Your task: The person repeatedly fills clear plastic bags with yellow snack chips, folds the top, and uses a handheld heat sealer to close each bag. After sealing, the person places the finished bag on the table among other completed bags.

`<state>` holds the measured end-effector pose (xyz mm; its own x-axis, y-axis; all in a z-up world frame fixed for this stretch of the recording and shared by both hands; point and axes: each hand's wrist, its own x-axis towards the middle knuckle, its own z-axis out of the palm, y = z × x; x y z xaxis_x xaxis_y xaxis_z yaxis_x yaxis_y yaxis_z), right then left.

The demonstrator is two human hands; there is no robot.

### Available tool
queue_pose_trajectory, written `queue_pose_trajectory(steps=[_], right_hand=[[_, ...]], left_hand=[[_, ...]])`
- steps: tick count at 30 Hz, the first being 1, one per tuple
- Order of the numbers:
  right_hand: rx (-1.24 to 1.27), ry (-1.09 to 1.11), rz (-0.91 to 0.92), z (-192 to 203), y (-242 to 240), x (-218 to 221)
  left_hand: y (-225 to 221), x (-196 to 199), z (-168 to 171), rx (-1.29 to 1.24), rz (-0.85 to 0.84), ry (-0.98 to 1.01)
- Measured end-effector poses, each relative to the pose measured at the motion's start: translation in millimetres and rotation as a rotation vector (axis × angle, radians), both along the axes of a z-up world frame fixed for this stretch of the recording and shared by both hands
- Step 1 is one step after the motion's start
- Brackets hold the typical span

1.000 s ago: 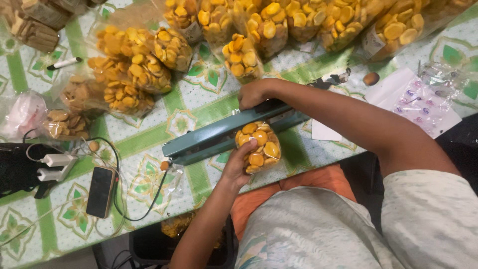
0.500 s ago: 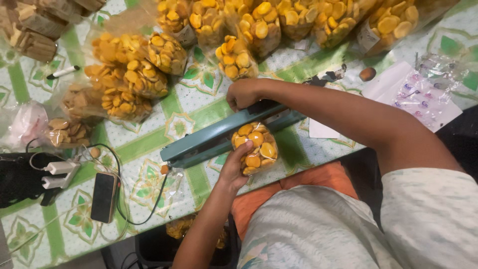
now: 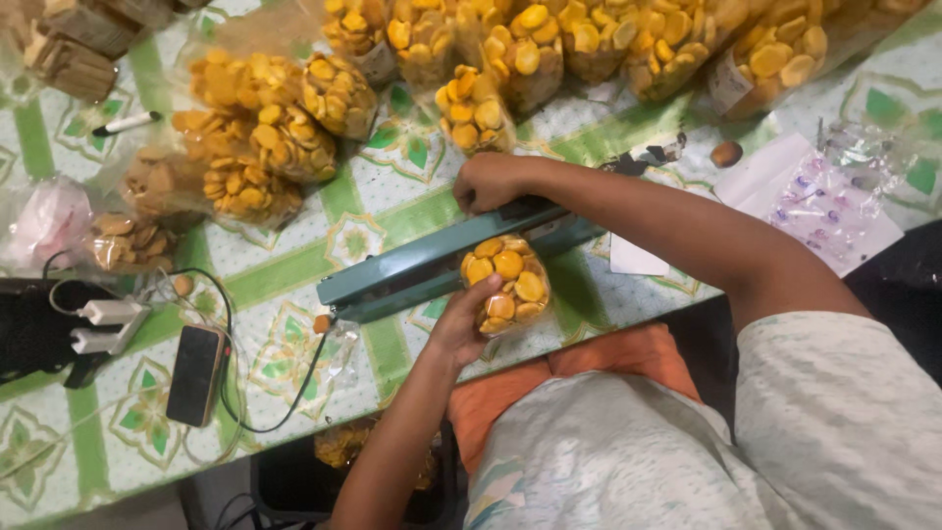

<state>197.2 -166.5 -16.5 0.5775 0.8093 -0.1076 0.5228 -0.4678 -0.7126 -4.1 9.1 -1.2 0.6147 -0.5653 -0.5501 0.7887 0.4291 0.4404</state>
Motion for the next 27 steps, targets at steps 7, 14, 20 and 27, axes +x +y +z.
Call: queue_pose_trajectory(steps=[7, 14, 20, 27], right_hand=[[0.104, -0.176, -0.153, -0.4, 5.2, -0.7], [-0.021, -0.236, -0.187, 10.3, 4.9, -4.1], [-0.077, -0.228, -0.157, 12.2, 4.6, -4.8], [-0.123, -0.162, -0.165, 12.1, 4.4, -7.3]], left_hand=[[-4.7, 2.7, -5.5, 0.029, -0.001, 0.009], [-7.7, 2.9, -7.3, 0.029, 0.034, 0.021], [-11.4, 3.4, -6.7, 0.018, 0.044, 0.044], [-14.5, 2.4, -1.5, 0.017, 0.054, 0.038]])
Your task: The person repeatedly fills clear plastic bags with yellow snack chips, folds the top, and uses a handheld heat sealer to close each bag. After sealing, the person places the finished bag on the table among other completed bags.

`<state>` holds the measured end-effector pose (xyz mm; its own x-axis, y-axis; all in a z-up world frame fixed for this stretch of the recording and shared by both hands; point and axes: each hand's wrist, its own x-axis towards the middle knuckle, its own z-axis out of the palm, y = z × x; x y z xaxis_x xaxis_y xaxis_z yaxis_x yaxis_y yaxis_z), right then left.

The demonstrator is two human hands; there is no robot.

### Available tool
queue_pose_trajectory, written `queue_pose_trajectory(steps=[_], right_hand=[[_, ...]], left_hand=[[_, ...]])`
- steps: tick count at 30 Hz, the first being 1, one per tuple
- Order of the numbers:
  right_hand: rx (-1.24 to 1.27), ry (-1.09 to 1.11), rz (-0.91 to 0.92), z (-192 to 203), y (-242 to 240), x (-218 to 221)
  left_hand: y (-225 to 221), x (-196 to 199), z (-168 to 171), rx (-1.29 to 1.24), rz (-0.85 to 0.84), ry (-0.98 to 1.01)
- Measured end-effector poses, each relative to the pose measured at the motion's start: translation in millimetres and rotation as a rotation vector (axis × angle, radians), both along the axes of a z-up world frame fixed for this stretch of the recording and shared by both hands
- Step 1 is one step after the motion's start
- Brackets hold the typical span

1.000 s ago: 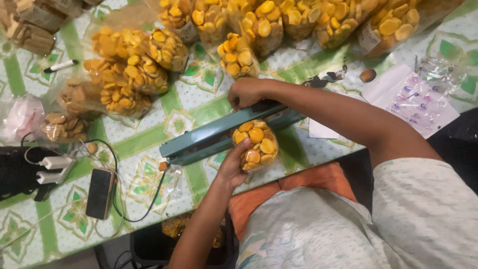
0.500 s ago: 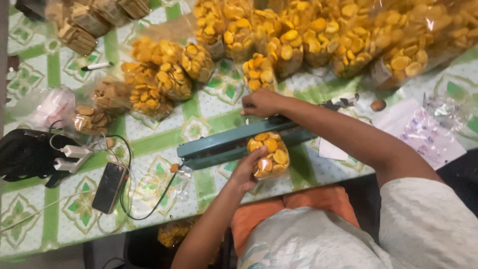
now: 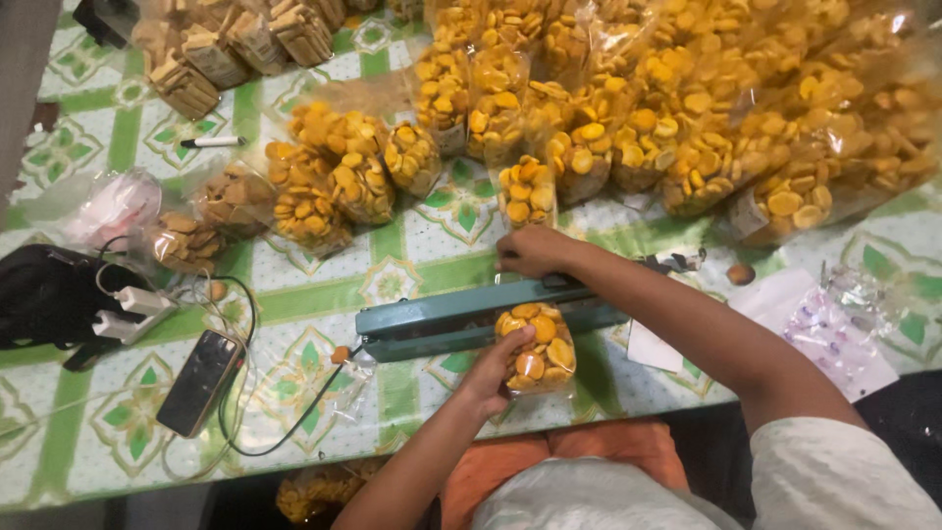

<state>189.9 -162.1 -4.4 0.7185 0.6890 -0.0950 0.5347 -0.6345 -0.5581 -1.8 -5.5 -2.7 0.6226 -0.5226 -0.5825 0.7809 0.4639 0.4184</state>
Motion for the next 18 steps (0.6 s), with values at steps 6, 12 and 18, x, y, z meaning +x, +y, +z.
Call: queue_pose_trajectory(steps=[6, 12, 18], right_hand=[[-0.018, 0.022, 0.001, -3.0, -0.4, 1.9], [-0.01, -0.001, 0.028, -1.5, 0.1, 0.5], [0.007, 0.019, 0.017, -0.5, -2.7, -2.7]], left_hand=[[0.9, 0.4, 2.6, 0.02, 0.017, 0.022], [0.0, -0.4, 6.8, 0.037, 0.038, 0.015], [1.1, 0.2, 9.2, 0.055, 0.05, 0.047]])
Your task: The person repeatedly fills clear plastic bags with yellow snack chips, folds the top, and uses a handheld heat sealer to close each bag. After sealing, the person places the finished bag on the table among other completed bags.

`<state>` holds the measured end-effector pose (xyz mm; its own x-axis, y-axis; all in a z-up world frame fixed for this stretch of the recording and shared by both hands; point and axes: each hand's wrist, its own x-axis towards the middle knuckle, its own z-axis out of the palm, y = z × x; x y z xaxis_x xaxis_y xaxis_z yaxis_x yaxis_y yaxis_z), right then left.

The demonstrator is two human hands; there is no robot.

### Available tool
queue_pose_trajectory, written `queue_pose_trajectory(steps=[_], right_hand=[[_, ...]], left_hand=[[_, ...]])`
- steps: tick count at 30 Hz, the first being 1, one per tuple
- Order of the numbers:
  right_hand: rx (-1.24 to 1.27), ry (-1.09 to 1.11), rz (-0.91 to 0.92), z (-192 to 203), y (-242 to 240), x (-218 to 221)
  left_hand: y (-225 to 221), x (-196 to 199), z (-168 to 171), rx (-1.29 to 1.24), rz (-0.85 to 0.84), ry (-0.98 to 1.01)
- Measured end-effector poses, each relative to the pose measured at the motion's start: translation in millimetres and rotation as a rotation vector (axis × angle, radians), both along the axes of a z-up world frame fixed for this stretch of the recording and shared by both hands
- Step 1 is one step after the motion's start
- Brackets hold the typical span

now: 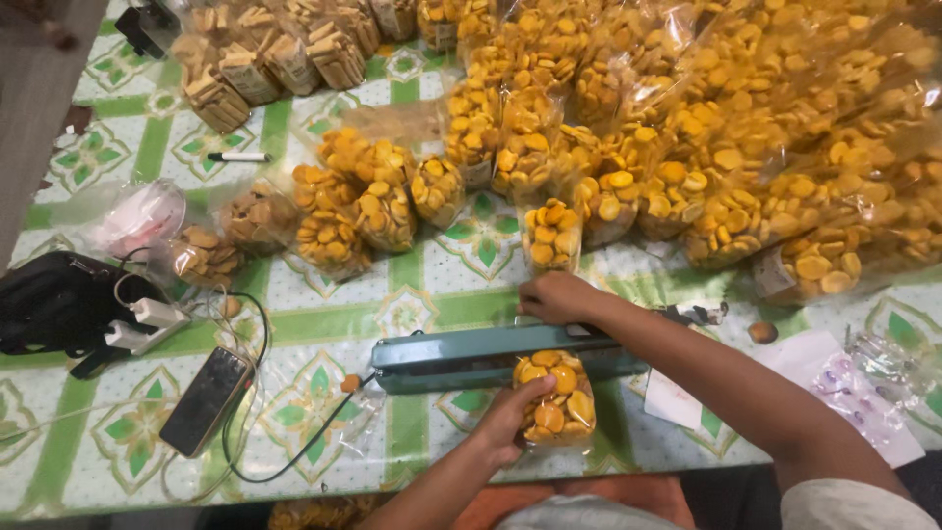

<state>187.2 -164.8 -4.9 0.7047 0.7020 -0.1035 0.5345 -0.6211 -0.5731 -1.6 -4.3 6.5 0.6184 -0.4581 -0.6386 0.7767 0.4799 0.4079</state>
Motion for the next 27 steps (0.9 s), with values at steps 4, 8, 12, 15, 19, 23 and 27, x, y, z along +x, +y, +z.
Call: queue_pose_trajectory(steps=[4, 8, 12, 15, 19, 23, 27], right_hand=[[-0.019, -0.017, 0.002, 4.2, 2.1, -1.2], [-0.012, -0.039, 0.018, 7.5, 2.8, 3.6], [-0.061, -0.005, 0.006, -4.0, 0.8, 3.2], [0.005, -0.017, 0.035, -3.6, 2.0, 7.0], [-0.034, -0.006, 0.042, -0.7, 1.2, 5.5], [0.006, 0.006, 0.028, 2.0, 1.1, 3.1], [0.022, -0.001, 0.031, 8.1, 2.3, 3.1]], left_hand=[[0.4, 0.5, 5.4, -0.037, 0.008, 0.002], [0.7, 1.9, 5.6, -0.016, 0.005, 0.002], [-0.1, -0.6, -8.8, -0.063, -0.009, 0.009], [-0.4, 2.8, -12.7, -0.071, -0.014, -0.017], [-0.8, 1.8, -10.7, -0.073, -0.014, -0.022], [-0.6, 0.3, -5.4, -0.055, 0.001, -0.025], [0.9, 1.3, 1.0, -0.066, -0.001, -0.011]])
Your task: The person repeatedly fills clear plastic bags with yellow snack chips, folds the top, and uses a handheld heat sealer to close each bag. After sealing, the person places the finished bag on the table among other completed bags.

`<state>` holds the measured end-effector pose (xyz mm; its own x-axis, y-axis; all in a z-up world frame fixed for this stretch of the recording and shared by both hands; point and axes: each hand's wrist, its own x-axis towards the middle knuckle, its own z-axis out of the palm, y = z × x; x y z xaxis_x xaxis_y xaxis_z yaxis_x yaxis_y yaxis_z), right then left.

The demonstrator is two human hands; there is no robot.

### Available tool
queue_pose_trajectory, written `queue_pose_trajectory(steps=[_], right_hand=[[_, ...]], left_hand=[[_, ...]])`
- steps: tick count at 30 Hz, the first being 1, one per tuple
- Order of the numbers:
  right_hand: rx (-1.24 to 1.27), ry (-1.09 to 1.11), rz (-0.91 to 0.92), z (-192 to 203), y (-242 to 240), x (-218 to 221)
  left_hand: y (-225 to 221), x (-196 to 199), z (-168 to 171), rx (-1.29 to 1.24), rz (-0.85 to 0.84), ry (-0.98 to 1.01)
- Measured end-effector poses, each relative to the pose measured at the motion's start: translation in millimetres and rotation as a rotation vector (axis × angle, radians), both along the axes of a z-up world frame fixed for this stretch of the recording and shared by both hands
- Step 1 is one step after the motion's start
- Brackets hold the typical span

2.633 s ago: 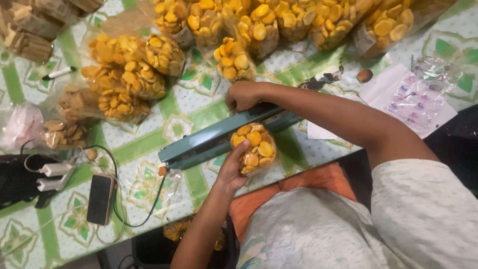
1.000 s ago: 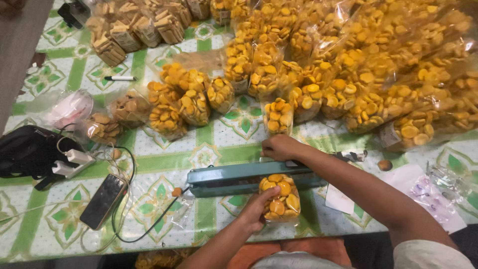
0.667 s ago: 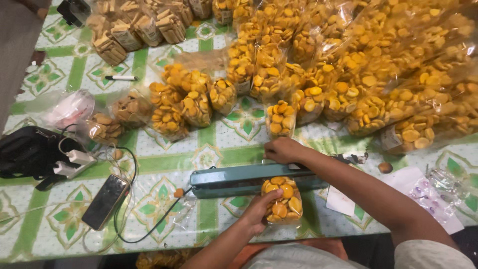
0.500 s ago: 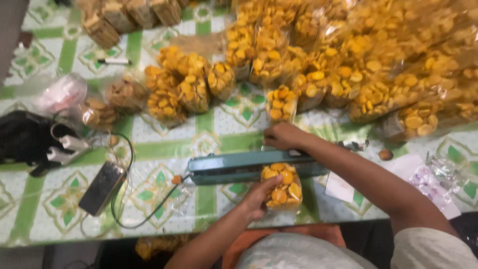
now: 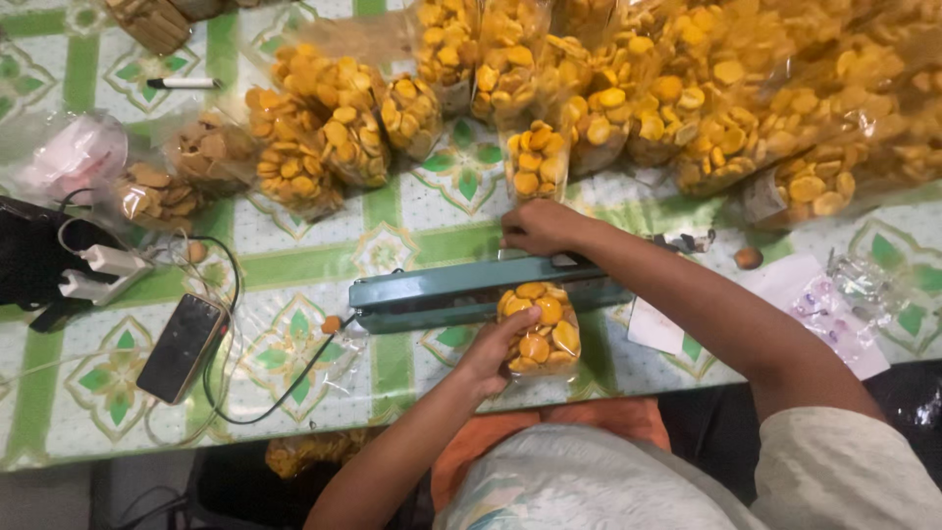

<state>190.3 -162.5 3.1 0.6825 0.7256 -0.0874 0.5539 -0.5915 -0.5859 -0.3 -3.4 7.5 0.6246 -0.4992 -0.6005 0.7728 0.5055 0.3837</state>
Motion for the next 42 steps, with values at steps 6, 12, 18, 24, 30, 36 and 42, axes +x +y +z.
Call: queue_pose_trajectory(steps=[6, 12, 18, 24, 30, 36, 42], right_hand=[[-0.017, 0.012, -0.037, 3.1, -1.1, -3.5], [-0.012, -0.021, -0.017, 0.7, -2.1, 0.4], [0.011, 0.002, -0.014, 1.5, -0.9, -0.7], [0.016, -0.029, -0.004, 1.8, -0.6, -3.2], [-0.004, 0.004, -0.018, 5.3, -2.0, -3.9], [0.007, 0.02, -0.026, 10.6, 0.0, -4.1], [0.002, 0.018, -0.022, 9.4, -1.0, -4.2]], left_hand=[[-0.3, 0.2, 2.8, 0.021, 0.0, -0.015], [-2.8, 2.7, 3.2, 0.071, 0.03, -0.03], [-0.7, 2.7, 9.3, 0.078, 0.027, -0.041], [-1.6, 0.1, 12.6, 0.092, 0.038, -0.048], [-1.8, 0.6, 10.5, 0.074, 0.039, -0.047], [-0.3, 1.4, 9.9, 0.042, 0.033, -0.058], [-0.9, 1.2, 9.0, 0.027, 0.035, -0.054]])
